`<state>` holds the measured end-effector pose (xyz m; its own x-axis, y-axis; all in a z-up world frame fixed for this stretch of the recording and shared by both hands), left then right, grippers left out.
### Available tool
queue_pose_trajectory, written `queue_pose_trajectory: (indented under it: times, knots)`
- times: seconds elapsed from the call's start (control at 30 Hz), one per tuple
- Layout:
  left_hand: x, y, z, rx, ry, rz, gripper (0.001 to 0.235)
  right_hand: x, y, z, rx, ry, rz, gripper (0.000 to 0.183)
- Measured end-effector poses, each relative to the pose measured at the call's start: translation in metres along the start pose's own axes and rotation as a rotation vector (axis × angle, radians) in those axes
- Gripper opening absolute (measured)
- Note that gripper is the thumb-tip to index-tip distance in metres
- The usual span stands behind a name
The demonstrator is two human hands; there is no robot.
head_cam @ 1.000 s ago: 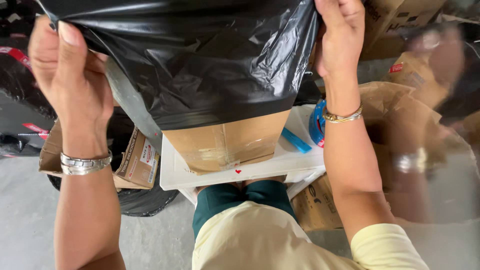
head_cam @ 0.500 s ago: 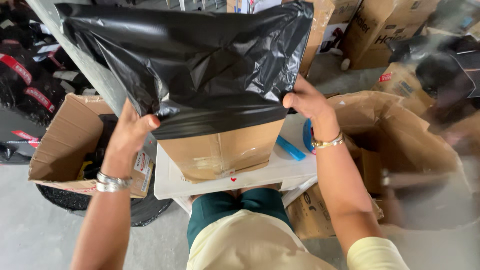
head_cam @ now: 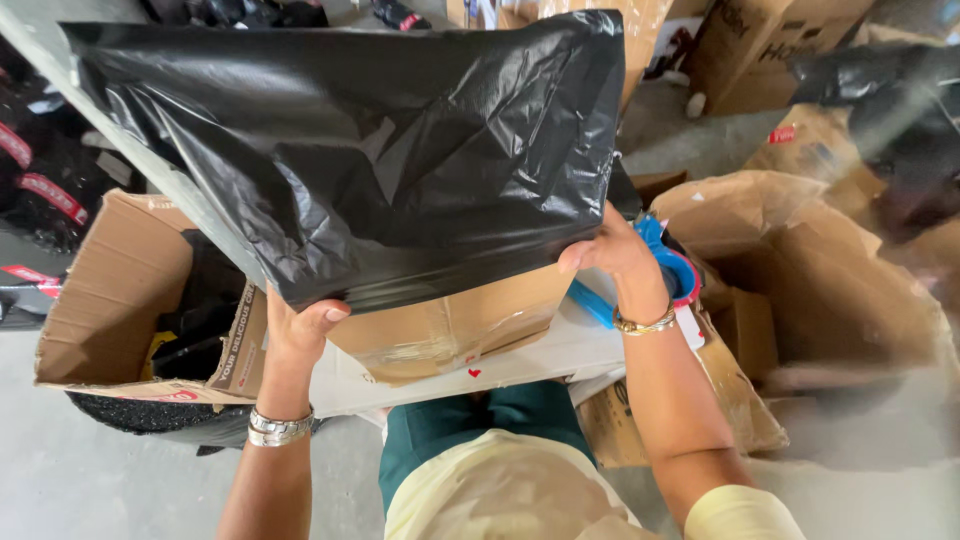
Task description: The person places a small box into a black plastic bag, tapes the bag closed using a tape dispenser, and applies a shipping label to the package.
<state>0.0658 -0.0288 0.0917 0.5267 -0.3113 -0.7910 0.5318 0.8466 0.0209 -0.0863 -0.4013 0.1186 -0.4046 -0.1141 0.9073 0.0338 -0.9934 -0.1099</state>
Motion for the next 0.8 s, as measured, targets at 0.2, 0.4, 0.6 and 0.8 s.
queue_pose_trajectory:
  times: [0.2,0.4,0.6,0.8]
  knots:
    - [0.003,-0.014,-0.015,0.077,0.054,-0.026,0.054,-0.037,0.03,-0.015,-0.034,-0.032,0.002,0.101]
    - [-0.057,-0.032,0.011,0.201,0.097,-0.169,0.121,0.03,-0.019,-0.005,0.063,-0.14,-0.063,0.097]
    - [-0.047,-0.023,0.03,-0.142,0.329,-0.19,0.134,0.049,-0.024,0.008,-0.024,0.05,0.039,0.107]
    - [-0.07,-0.027,0.006,-0.026,-0.149,0.434,0.107,-0.022,0.022,-0.018,-0.139,0.03,-0.012,0.12]
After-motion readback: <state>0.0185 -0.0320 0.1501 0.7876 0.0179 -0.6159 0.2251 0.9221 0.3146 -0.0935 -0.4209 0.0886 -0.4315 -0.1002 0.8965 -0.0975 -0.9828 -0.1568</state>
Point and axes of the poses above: each hand's wrist, its own z-axis towards the middle knuckle, its own y-axis out of the back of the hand, x = y × z, the point moved 9 cm from there along z, towards the middle knuckle
